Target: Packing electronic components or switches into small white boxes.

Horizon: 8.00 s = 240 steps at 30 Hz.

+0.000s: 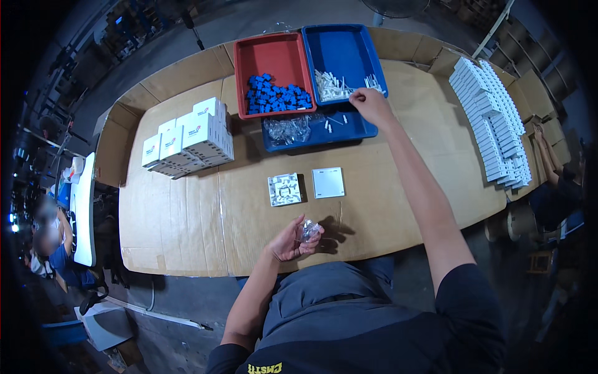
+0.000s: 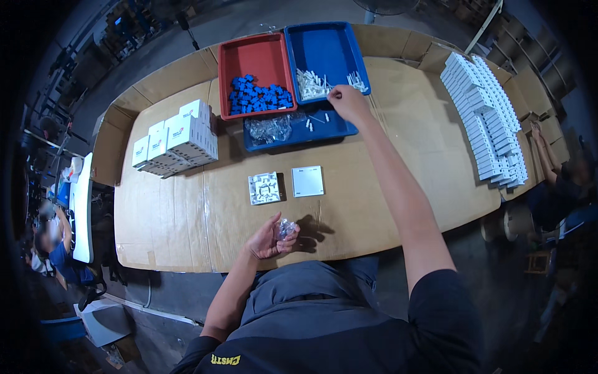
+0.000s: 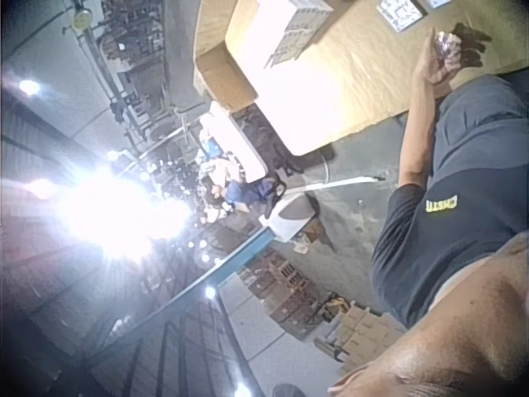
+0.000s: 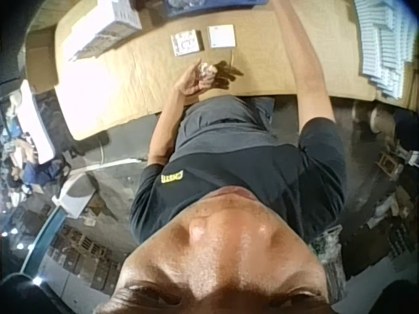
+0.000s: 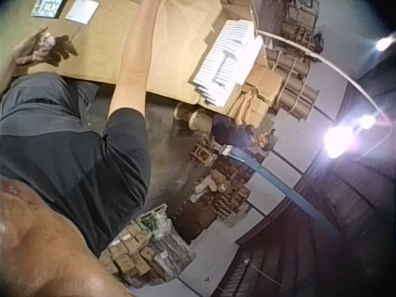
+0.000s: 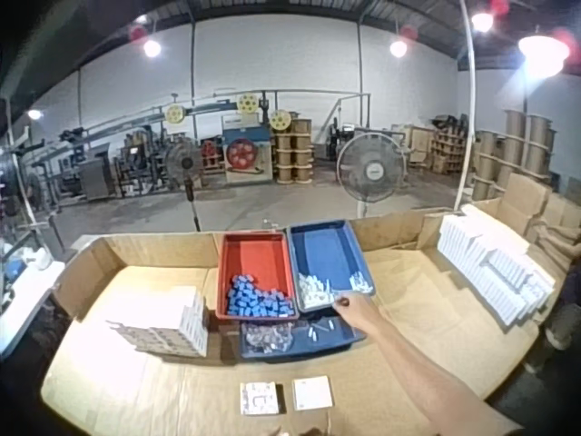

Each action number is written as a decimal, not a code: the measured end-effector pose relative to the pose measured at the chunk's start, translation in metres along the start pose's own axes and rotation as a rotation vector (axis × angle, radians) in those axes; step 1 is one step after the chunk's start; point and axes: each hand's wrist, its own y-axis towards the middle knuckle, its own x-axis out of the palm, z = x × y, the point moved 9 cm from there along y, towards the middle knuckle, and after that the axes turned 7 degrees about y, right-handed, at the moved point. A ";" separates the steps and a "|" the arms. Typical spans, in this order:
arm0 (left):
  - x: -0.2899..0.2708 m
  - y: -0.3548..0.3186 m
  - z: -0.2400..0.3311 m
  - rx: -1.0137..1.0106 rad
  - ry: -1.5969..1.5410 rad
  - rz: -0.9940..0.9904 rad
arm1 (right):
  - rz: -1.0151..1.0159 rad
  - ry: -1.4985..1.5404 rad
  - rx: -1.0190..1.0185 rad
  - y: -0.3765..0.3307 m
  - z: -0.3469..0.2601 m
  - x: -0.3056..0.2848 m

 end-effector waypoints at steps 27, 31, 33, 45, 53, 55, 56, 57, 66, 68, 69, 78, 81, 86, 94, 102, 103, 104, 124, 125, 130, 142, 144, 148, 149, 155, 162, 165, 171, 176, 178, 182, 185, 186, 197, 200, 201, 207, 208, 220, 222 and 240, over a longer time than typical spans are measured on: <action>-0.012 0.017 0.002 -0.011 -0.165 -0.070 | 0.199 0.172 0.040 0.104 0.057 -0.028; -0.016 0.006 0.002 0.030 -0.175 -0.012 | 0.070 0.853 0.348 0.083 0.049 0.000; -0.019 0.006 0.001 0.022 -0.155 0.066 | 0.025 0.945 0.311 0.080 0.042 -0.003; -0.009 0.007 0.010 0.123 -0.233 -0.101 | 0.110 0.834 0.187 0.093 0.052 -0.008; -0.007 0.006 0.005 0.097 -0.221 -0.005 | 0.181 0.802 0.088 0.085 0.046 -0.022; -0.015 0.007 0.005 0.128 -0.230 0.011 | 0.194 0.798 0.085 0.080 0.042 -0.024; -0.016 0.004 0.005 0.160 -0.241 0.031 | 0.173 0.775 0.078 0.073 0.037 -0.021; -0.018 0.006 0.006 0.161 -0.262 0.042 | 0.150 0.752 0.074 0.066 0.032 -0.018; -0.015 0.017 0.035 0.289 -0.113 0.007 | -0.446 0.781 0.261 -0.198 -0.052 0.123; -0.017 0.015 0.030 0.272 -0.050 0.040 | -0.487 0.707 0.273 -0.223 -0.059 0.131; -0.016 0.015 0.028 0.261 -0.058 0.041 | -0.483 0.707 0.286 -0.228 -0.061 0.132; -0.017 0.015 0.020 0.246 0.056 0.020 | -0.773 0.340 0.120 -0.234 -0.077 0.145; -0.011 0.013 0.024 0.273 -0.002 0.008 | -0.831 0.463 0.234 -0.241 -0.068 0.159; -0.012 0.009 0.026 0.271 -0.046 0.003 | -0.877 0.485 0.348 -0.243 -0.092 0.157; -0.011 0.017 0.027 0.265 0.006 0.096 | -1.010 0.102 -0.065 -0.252 -0.111 0.162; -0.019 0.022 0.024 0.203 -0.042 -0.052 | -0.626 0.264 0.060 -0.146 -0.064 0.097; -0.015 0.021 0.026 0.212 -0.059 -0.006 | -0.506 0.202 0.048 -0.115 -0.045 0.079; -0.012 0.020 0.027 0.206 -0.062 0.049 | -0.323 0.151 0.012 -0.087 -0.038 0.059; -0.018 0.020 0.029 0.215 -0.089 0.030 | 0.037 -0.456 -0.168 0.055 0.028 -0.002; -0.018 0.020 0.030 0.213 -0.089 0.029 | -0.017 -0.441 -0.144 0.055 0.030 0.001; -0.015 0.022 0.031 0.209 -0.109 0.009 | -0.126 -0.495 -0.179 0.069 0.029 0.014; -0.013 0.021 0.031 0.221 -0.122 0.018 | 0.069 -0.222 -0.204 0.070 0.054 -0.023; -0.011 0.022 0.028 0.217 -0.137 -0.004 | 0.151 -0.039 -0.249 0.063 0.054 -0.040; -0.026 0.015 0.027 0.247 -0.159 0.051 | -0.008 0.640 0.104 0.021 0.012 -0.018; -0.023 0.016 0.030 0.248 -0.177 0.060 | -0.038 0.715 0.093 0.004 -0.003 -0.018; -0.017 0.022 0.036 0.253 -0.157 0.000 | -0.469 0.476 0.151 -0.130 -0.069 0.049; -0.016 0.022 0.032 0.245 -0.070 0.011 | -0.793 0.298 0.091 -0.193 -0.080 0.119; -0.012 0.023 0.031 0.241 -0.079 -0.032 | -0.925 0.340 0.054 -0.198 -0.084 0.136; -0.013 0.021 0.032 0.269 -0.021 0.034 | -1.002 0.200 -0.061 -0.196 -0.096 0.156; -0.019 0.020 0.031 0.286 -0.007 -0.010 | -1.045 0.257 0.000 -0.202 -0.085 0.170; -0.019 0.019 0.031 0.284 0.004 -0.001 | -1.054 0.285 0.010 -0.203 -0.085 0.169; -0.020 0.019 0.030 0.283 -0.029 0.016 | -1.077 0.334 0.073 -0.210 -0.088 0.166; -0.023 0.020 0.030 0.296 -0.041 0.002 | -1.057 0.390 0.113 -0.214 -0.083 0.170; -0.022 0.019 0.030 0.304 -0.035 -0.024 | -1.036 0.426 0.118 -0.214 -0.082 0.171; -0.023 0.017 0.030 0.280 -0.052 0.057 | -1.105 0.268 0.138 -0.224 -0.082 0.179; -0.029 0.018 0.026 0.254 -0.043 0.090 | -1.085 0.256 0.042 -0.230 -0.085 0.179; -0.033 0.019 0.025 0.240 -0.028 0.118 | -1.024 0.236 -0.101 -0.230 -0.092 0.176; -0.035 0.018 0.020 0.253 -0.143 0.078 | -1.045 0.243 -0.010 -0.234 -0.091 0.173; -0.027 0.017 0.023 0.290 -0.127 0.038 | -1.053 0.211 -0.251 -0.233 -0.105 0.170; -0.016 0.020 0.033 0.236 -0.034 0.057 | 0.017 -0.272 -0.082 0.023 -0.002 0.010; -0.016 0.020 0.032 0.238 -0.035 0.042 | 0.043 -0.329 -0.094 0.042 0.004 0.003; -0.015 0.022 0.033 0.226 -0.032 0.002 | 0.110 -0.514 -0.113 0.077 0.038 -0.007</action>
